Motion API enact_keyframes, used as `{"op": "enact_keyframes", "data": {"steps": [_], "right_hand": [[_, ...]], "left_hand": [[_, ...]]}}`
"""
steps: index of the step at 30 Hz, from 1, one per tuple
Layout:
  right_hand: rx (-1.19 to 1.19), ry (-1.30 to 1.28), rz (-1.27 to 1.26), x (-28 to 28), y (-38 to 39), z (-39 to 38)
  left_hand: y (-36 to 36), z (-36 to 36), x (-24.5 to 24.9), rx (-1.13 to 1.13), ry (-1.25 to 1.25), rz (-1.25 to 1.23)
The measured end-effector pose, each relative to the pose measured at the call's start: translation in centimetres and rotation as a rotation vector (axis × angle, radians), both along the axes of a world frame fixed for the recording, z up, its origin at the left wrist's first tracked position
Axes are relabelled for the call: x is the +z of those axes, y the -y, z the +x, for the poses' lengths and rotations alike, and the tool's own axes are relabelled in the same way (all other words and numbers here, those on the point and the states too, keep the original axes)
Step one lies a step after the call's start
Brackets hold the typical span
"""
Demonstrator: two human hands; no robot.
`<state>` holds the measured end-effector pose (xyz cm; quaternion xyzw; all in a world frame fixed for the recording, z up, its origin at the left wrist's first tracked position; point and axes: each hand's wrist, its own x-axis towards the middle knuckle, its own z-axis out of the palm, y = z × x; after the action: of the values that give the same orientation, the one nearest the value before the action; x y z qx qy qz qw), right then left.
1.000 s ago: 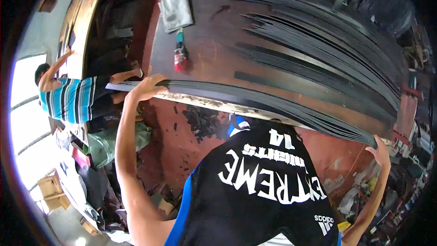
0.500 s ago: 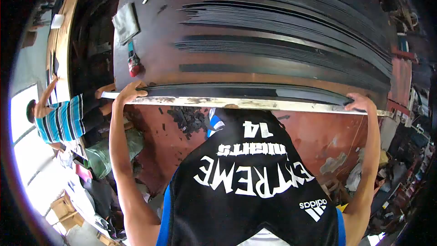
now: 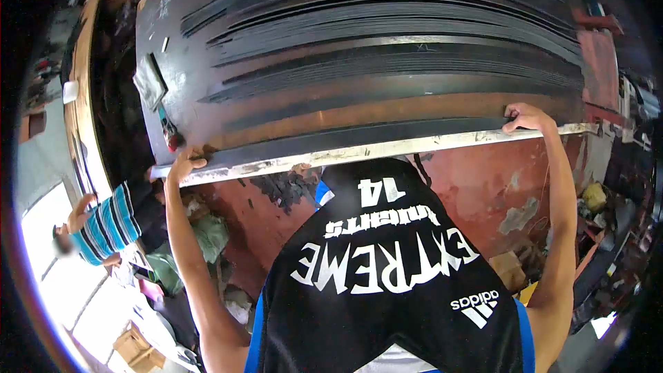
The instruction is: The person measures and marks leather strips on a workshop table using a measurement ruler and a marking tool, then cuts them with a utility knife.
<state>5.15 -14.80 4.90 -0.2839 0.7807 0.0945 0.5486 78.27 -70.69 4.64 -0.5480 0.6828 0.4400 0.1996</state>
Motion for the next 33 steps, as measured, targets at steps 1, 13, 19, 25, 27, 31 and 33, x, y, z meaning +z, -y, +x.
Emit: {"op": "enact_keyframes", "data": {"steps": [1,13,19,25,27,31,33], "right_hand": [[-0.026,-0.006,-0.076,-0.6,-0.4,0.1],[0.002,-0.242,-0.254,-1.0,-3.2,3.8],[-0.006,-0.291,-0.246,-2.0,-3.9,4.7],[0.054,-0.271,-0.297,-1.2,-3.5,4.8],[0.111,-0.274,-0.347,-1.0,-3.9,4.8],[0.311,-0.344,-0.588,-5.5,-6.5,2.2],[0.384,-0.410,-0.639,-6.2,-7.9,1.0]], "left_hand": [[0.6,0.4,-0.7,-0.054,0.007,-0.007],[-0.3,3.4,-2.0,-0.544,-0.182,-0.508],[-6.7,-1.6,-1.1,-0.780,-0.070,-0.571],[-6.9,-2.0,-2.0,-0.766,-0.125,-0.622],[-6.9,-2.8,-1.7,-0.790,-0.098,-0.628],[-8.1,-4.1,-2.3,-0.760,0.131,-0.706],[-7.9,-3.1,-5.8,-0.708,0.163,-0.739]]}}
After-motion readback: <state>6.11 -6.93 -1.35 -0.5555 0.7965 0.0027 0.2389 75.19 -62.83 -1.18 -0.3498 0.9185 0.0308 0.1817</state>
